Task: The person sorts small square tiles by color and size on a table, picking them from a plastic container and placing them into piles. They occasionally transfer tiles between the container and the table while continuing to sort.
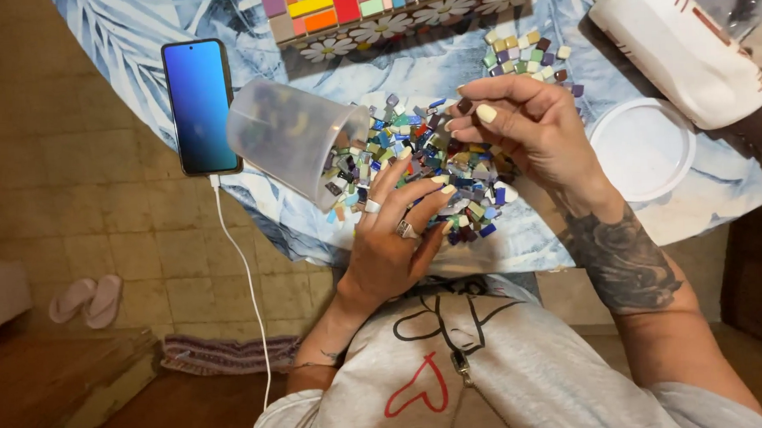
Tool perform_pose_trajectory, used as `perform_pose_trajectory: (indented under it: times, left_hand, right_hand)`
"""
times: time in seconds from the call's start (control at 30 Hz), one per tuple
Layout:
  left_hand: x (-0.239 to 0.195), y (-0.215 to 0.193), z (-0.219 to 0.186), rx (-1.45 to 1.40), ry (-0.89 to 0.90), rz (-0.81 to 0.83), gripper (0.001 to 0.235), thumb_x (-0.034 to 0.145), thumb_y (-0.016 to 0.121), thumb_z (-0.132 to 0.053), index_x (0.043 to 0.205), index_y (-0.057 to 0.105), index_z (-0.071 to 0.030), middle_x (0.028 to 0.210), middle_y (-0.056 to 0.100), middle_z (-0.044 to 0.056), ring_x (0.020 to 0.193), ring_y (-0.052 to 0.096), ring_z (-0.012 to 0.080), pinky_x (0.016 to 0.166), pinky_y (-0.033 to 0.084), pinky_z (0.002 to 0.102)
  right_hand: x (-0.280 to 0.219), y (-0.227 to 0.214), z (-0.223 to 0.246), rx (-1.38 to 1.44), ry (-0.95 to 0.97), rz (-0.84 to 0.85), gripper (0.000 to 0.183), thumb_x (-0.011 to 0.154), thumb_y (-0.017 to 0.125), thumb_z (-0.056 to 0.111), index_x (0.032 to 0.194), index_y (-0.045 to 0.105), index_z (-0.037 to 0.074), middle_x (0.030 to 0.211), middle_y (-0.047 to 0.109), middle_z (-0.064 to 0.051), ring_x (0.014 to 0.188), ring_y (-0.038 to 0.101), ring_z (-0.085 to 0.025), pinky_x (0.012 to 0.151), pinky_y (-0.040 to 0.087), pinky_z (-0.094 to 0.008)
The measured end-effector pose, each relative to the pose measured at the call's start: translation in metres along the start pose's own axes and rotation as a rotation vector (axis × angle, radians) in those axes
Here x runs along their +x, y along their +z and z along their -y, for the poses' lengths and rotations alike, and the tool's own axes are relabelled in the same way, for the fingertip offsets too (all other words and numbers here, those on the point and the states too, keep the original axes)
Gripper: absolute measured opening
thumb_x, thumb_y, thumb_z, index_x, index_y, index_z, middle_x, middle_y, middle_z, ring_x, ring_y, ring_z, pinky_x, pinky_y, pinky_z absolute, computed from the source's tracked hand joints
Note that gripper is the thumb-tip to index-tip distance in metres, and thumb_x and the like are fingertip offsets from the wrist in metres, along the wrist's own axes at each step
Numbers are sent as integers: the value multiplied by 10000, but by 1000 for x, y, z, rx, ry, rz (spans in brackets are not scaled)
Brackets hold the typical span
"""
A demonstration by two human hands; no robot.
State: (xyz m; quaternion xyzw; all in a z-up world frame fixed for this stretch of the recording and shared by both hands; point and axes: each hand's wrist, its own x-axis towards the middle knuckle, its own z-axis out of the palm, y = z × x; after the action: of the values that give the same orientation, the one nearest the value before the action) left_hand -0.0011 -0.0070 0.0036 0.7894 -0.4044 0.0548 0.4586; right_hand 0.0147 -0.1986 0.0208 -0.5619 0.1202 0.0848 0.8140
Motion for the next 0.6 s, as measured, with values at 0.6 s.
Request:
perform_pose_trajectory:
  times: [0.6]
  left_hand:
    - [-36,17,12,52,188,-220,284,716,525,140,983,507,48,967,557,164,1001,512,364,908,462,447]
  right_hand:
    - [-10,-93,5,-1067,-720,-446,92,858,708,-124,914,665,-66,847,643,-159,746,601,-190,671,508,-261]
